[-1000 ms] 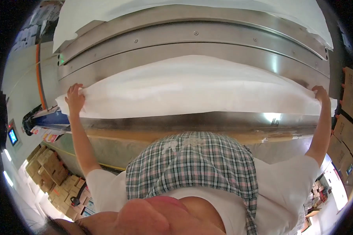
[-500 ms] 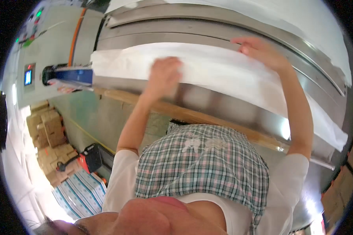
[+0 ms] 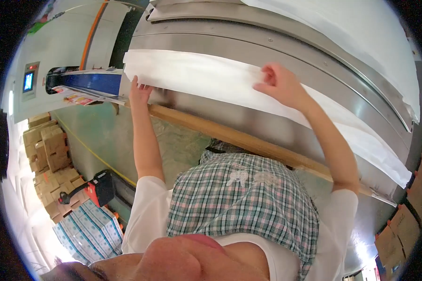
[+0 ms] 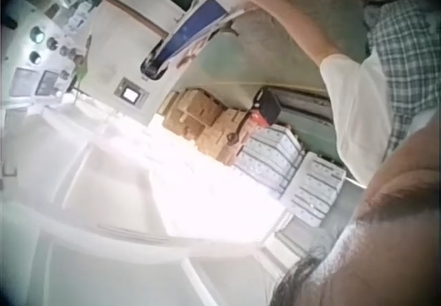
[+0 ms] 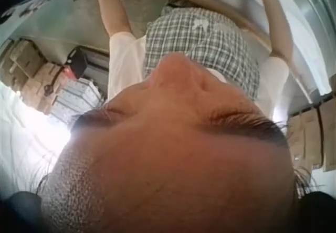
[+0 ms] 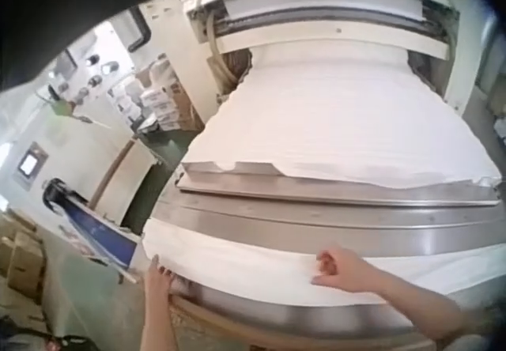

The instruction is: Feeding large paper sheets into a machine or onto a conveyor belt.

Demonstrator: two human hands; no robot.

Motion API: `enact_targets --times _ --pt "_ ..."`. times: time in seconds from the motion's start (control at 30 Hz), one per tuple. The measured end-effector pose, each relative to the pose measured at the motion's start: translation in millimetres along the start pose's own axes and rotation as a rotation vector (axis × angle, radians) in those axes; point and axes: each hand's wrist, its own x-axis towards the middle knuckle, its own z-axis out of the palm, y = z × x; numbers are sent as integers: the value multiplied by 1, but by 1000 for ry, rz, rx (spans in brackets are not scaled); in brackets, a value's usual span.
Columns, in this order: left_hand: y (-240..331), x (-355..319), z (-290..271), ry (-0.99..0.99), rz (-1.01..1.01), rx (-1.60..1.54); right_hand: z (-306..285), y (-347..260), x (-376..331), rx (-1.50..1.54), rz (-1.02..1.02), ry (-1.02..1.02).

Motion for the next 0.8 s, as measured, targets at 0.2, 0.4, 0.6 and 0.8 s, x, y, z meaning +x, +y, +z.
enact_targets --times 0.2,0.4,0.6,0.8 --pt "34 55 -30 -285 217 101 71 -56 58 -304 -55 160" --pt "88 24 13 -410 542 194 92 -68 16 -382 -441 328" --pt "86 97 1 -404 640 1022 118 -68 50 -366 -166 339" --pt "104 106 21 -499 522 1183 139 -84 101 -294 -74 345"
